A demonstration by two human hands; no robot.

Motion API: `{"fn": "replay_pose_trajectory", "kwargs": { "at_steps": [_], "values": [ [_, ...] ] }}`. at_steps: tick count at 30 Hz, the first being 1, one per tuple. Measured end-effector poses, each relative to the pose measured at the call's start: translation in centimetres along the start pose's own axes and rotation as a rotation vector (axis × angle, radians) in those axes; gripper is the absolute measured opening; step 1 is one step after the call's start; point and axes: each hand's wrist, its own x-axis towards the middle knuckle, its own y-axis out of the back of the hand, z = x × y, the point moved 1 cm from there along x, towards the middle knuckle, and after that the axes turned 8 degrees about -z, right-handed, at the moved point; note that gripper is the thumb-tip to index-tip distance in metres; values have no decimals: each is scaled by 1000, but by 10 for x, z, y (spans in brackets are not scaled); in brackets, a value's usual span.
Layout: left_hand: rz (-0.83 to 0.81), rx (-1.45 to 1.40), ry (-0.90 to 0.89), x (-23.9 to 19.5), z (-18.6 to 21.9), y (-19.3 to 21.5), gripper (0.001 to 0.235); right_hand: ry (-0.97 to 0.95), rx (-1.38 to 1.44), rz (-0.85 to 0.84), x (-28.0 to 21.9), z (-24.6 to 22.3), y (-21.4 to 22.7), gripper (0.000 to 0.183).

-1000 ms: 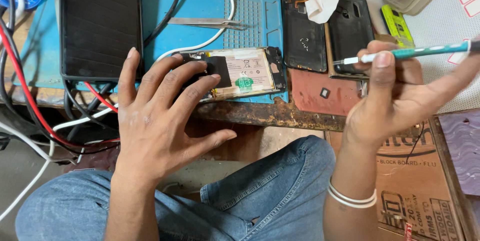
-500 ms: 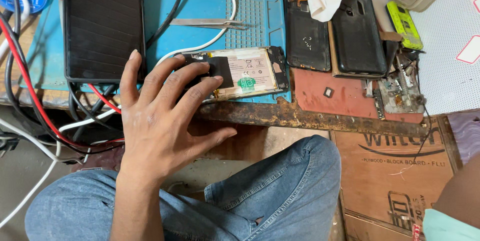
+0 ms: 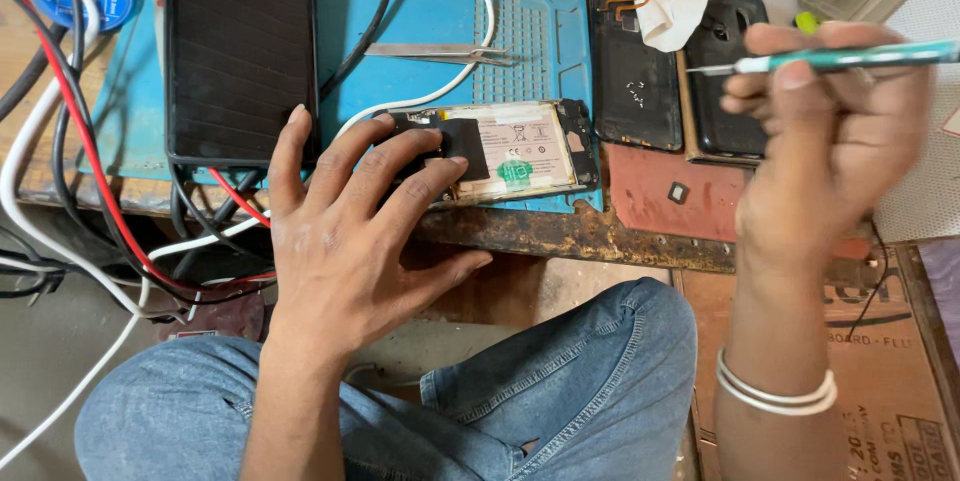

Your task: The person works on a disassembled smartphone, using a screwdriver to remove and reinsert screws around the camera module and battery area. They also peel and reapply small adhesive strips on the battery and internal frame. The phone remains open throughout the clip.

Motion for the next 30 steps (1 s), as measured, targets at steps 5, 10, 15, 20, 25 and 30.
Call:
{"fn": "replay_pose_trajectory", "kwargs": {
  "at_steps": [5, 10, 15, 20, 25, 30],
  "values": [
    [-1, -1, 2, 1, -1, 0, 63, 7, -90, -2, -11, 20, -17, 18],
    [-4, -19, 7, 1, 0, 1, 62, -8, -125, -3, -15, 25, -15, 18],
    [-7, -25, -1, -2, -1, 1, 61, 213, -34, 71, -21, 20, -4, 12],
    [-4, -18, 2, 0, -1, 0, 58, 376, -73, 235, -31, 4, 15, 10],
    [-4, -11, 9, -1, -1, -1, 56, 351, -229, 401, -55, -10, 45, 10],
    [-9, -6, 14, 0, -1, 0, 55, 209, -230, 370, -62, -6, 61, 12]
  ]
}}
